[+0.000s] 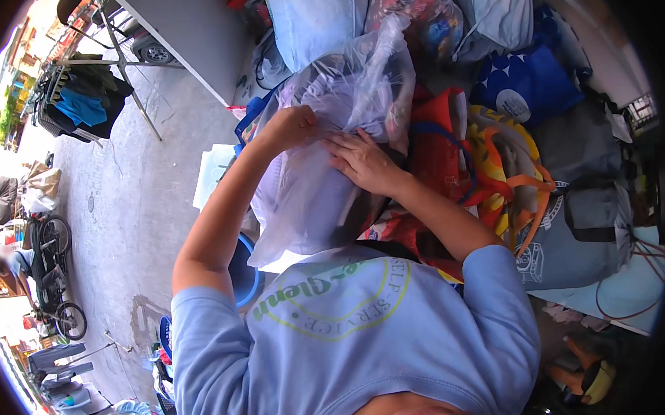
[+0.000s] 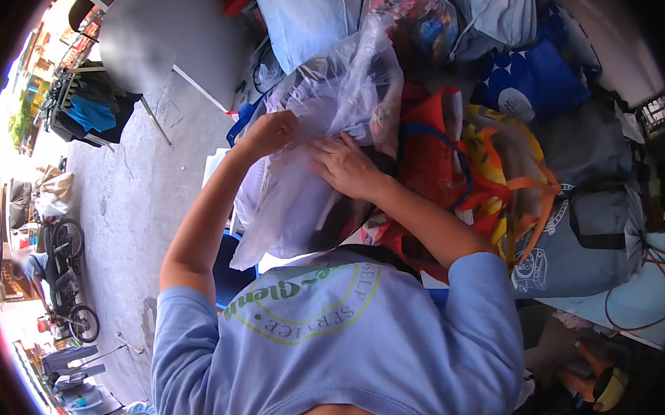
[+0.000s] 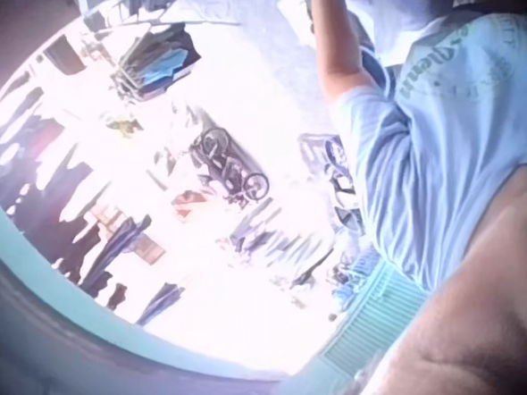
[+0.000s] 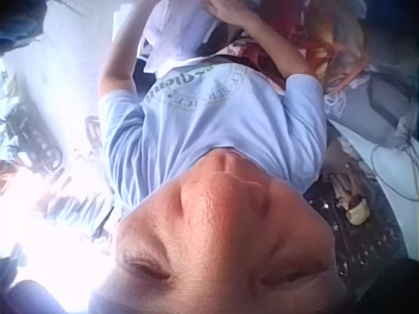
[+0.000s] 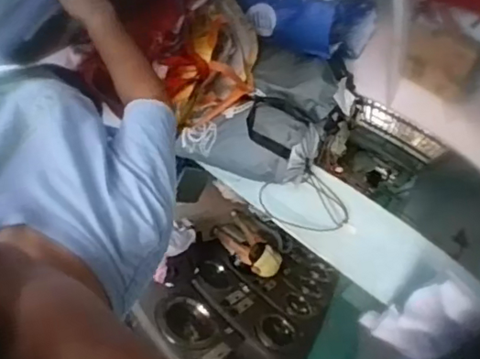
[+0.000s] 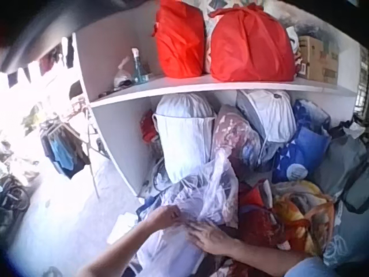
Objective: Tying a knot in a large plastic bag containing folded laundry.
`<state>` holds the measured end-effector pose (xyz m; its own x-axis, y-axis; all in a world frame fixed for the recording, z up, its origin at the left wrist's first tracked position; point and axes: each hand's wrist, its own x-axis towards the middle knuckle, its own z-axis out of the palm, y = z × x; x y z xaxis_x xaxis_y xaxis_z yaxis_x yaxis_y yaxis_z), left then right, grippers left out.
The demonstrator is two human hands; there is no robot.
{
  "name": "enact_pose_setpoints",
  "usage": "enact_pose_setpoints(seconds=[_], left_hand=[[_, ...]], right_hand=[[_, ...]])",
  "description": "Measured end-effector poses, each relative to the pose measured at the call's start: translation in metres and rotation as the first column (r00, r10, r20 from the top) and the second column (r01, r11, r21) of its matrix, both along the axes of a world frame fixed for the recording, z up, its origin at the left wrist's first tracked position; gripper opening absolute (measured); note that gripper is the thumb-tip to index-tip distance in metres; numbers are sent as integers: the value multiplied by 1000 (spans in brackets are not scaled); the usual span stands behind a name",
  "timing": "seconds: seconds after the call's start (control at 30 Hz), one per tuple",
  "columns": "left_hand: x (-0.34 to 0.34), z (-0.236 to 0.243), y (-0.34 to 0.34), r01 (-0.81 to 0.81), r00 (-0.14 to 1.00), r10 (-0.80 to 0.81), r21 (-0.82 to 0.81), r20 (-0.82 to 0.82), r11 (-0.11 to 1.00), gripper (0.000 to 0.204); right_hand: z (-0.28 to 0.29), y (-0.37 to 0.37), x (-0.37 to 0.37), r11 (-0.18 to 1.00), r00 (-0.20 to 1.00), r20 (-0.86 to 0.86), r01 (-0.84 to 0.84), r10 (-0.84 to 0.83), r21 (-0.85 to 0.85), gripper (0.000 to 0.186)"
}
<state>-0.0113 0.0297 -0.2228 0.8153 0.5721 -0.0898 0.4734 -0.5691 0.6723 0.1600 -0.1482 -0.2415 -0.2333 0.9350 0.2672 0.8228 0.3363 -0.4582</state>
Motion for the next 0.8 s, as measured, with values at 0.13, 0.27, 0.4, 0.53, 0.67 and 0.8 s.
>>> enact_pose_setpoints(seconds=[0.13,0.27,0.4,0.53,0.67,0.8], left_hand=[[-42,82,-89,-73,992,37,319,120,945,13],[-86,107,-197,-113,931,246,427,-270,897,69],[-116,70,-233,-311,898,383,304,-218,901,45],[-124,45,-245,-318,947,299,217,119,923,11],[-129,32,-251,-387,864,428,-195,263,901,9],[-133,6,-254,-239,610,691,-741,389,628,19]], right_hand=[[-1,-4,7,996,995,88,-38,45,-80,54],[3,-4,8,994,987,154,-28,44,-104,61],[1,-5,7,996,993,113,-34,43,-77,63],[23,-19,-7,997,982,188,-28,14,71,60],[63,-58,-36,961,980,105,-186,167,204,51],[59,-85,-51,918,932,-66,-335,355,213,49]])
